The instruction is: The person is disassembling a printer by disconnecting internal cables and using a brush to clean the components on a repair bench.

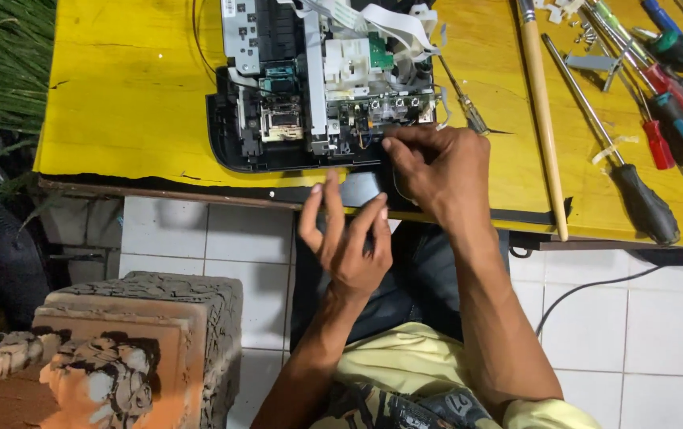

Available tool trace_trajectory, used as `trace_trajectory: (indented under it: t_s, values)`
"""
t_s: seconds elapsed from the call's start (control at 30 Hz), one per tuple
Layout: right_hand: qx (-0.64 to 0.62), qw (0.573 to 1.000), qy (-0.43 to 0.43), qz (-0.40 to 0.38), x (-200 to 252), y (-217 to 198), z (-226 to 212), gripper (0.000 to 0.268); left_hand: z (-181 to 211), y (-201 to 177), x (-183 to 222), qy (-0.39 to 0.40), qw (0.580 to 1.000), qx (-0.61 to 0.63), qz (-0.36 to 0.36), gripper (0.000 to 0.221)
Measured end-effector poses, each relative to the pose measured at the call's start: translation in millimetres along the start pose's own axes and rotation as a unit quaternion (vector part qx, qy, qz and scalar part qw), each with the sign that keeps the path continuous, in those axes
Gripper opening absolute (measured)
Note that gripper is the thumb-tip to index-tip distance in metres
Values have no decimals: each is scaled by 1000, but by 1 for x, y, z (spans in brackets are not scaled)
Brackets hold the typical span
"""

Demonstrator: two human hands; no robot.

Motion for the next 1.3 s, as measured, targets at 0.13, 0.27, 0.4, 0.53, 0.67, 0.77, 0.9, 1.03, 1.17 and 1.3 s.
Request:
trace_trajectory:
  t_s: [0.13, 0.27, 0.4, 0.53, 0.67, 0.77, 0.9, 1.03, 1.17, 1.3]
  values:
    - [14, 1000, 14, -12, -5, 16, -9, 11, -3, -6, -7, 5, 1000, -22, 18, 12]
    - [36, 999, -22, 30, -5, 19, -23, 8, -4, -19, -17, -9, 998, -15, 54, 15]
    - [31, 997, -29, 71, 0, 19, -23, 11, -8, -21, -30, -25, 998, -5, 50, 20]
    - [41, 995, -43, 82, 4, 20, -26, 9, -8, -9, -46, -34, 999, 18, 30, 28]
    - [72, 989, -68, 112, 8, 20, -31, 8, -14, 4, -44, -66, 996, 52, -10, 37]
    - [100, 985, -72, 118, 11, 22, -35, 9, -16, 6, -40, -82, 995, 51, -17, 36]
    - [117, 980, -108, 116, 10, 26, -41, 8, -18, 10, -37, -82, 995, 58, -6, 34]
    - [96, 983, -129, 94, 7, 24, -32, 11, -18, 9, -42, -78, 995, 62, 5, 31]
    - [56, 990, -126, 43, 3, 16, -41, 6, -19, 5, -44, -74, 995, 60, 17, 31]
    - [8, 998, -65, 15, 9, 4, -29, 7, -13, -13, -44, -53, 997, 46, 35, 26]
Point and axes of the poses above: each hand's wrist, its own x-axis away from the middle knuckle, its own y-axis out of the palm, z = x × y, the point moved 8 cm from there along -x, towards the middle knuckle, and after that the axes turned 14 degrees about -y, right-handed, at the moved point
